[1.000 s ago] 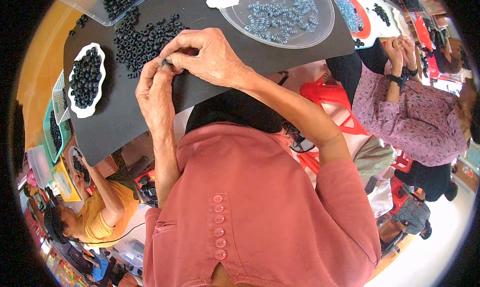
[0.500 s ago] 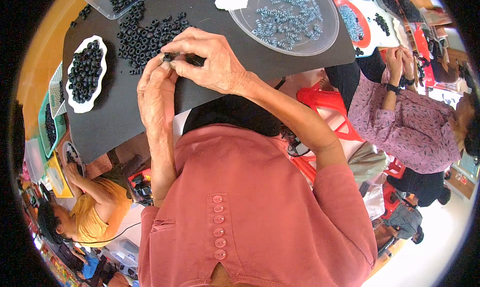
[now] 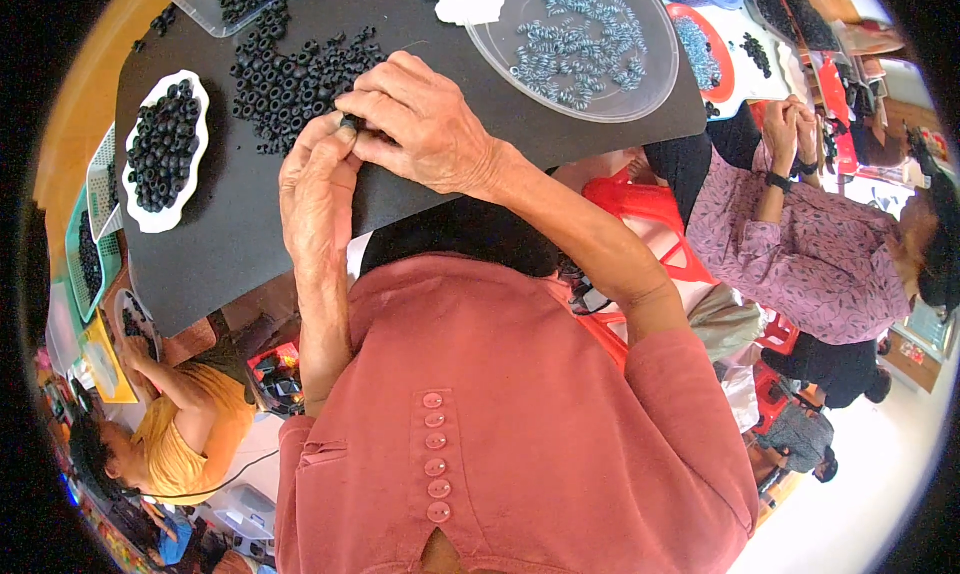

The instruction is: The person assembles small black plastic rings by hand, inserting small components into each ring and placing finished pieces onto a plate.

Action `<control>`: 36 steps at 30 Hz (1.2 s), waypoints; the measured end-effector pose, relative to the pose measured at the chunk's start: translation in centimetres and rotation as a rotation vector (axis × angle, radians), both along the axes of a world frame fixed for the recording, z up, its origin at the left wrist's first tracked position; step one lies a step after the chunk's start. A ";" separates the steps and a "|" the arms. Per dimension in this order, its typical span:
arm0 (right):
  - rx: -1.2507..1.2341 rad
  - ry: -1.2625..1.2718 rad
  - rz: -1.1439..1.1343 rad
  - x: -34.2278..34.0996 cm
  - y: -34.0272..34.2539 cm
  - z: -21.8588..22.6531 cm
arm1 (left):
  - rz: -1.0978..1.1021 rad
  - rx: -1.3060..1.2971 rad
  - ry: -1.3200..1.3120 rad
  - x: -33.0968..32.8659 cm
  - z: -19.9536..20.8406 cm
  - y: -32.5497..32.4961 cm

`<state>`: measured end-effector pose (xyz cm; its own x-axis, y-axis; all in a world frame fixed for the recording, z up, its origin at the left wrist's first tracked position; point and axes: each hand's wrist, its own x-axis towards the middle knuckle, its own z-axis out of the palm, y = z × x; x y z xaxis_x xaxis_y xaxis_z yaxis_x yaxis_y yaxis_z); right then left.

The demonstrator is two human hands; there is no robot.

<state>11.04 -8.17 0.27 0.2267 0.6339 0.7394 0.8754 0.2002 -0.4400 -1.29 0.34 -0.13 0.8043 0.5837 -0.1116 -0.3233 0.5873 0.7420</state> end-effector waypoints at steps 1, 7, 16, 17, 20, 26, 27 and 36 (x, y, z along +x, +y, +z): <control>-0.003 -0.001 -0.002 0.0 0.0 0.0 | 0.003 0.012 0.000 0.0 0.0 0.0; -0.029 0.130 0.102 0.0 0.1 0.5 | 0.024 0.061 0.010 -0.1 1.4 -0.1; -0.070 0.350 0.145 0.5 -0.3 0.3 | 0.016 0.483 0.291 -0.4 2.0 -0.1; -0.053 0.312 0.145 0.6 -0.3 0.3 | 0.030 0.514 0.320 -0.4 2.2 -0.2; -0.032 0.323 0.112 0.4 -0.4 0.4 | 0.107 0.522 0.203 -0.1 1.4 -0.6; -0.021 0.362 0.098 0.6 -0.7 0.8 | 0.173 0.723 0.376 0.2 2.2 -1.4; -0.020 0.362 0.096 0.5 -0.6 0.7 | 0.181 0.734 0.393 0.2 2.2 -1.5; 0.023 0.101 0.069 0.0 -0.3 0.5 | 0.083 0.172 0.094 -0.1 1.0 -0.6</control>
